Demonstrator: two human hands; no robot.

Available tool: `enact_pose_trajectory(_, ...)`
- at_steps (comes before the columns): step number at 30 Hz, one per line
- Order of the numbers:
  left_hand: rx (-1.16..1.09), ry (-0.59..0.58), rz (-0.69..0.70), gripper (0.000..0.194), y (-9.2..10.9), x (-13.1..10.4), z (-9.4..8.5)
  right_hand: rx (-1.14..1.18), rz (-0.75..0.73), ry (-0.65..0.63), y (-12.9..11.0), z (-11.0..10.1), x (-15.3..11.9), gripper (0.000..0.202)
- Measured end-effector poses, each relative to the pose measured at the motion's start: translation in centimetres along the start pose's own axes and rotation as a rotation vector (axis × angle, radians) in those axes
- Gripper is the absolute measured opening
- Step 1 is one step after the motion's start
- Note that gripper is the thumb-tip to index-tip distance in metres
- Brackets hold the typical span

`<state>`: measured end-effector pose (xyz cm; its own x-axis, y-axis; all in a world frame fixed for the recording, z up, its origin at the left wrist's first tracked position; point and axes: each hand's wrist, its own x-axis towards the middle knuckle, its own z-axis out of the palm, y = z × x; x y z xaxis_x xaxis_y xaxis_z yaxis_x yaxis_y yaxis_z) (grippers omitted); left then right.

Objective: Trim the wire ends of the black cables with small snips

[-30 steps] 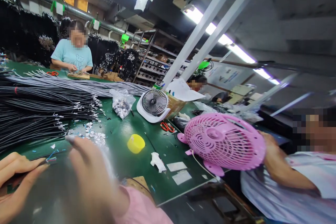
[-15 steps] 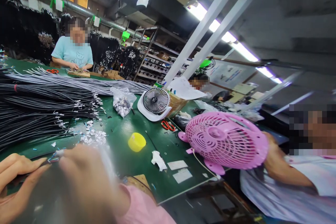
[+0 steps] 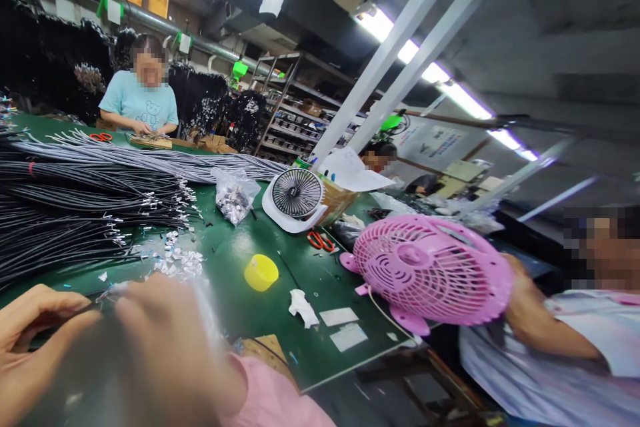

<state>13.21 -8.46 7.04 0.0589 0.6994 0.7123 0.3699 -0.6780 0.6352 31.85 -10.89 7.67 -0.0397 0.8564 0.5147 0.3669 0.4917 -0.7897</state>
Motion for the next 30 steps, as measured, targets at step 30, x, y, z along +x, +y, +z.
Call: enact_pose_trajectory(30, -0.071, -0.18, -0.092, 0.021, 0.9, 1.8, -0.7, -0.181, -0.128, -0.117, 0.5, 0.5, 1.2, 0.024)
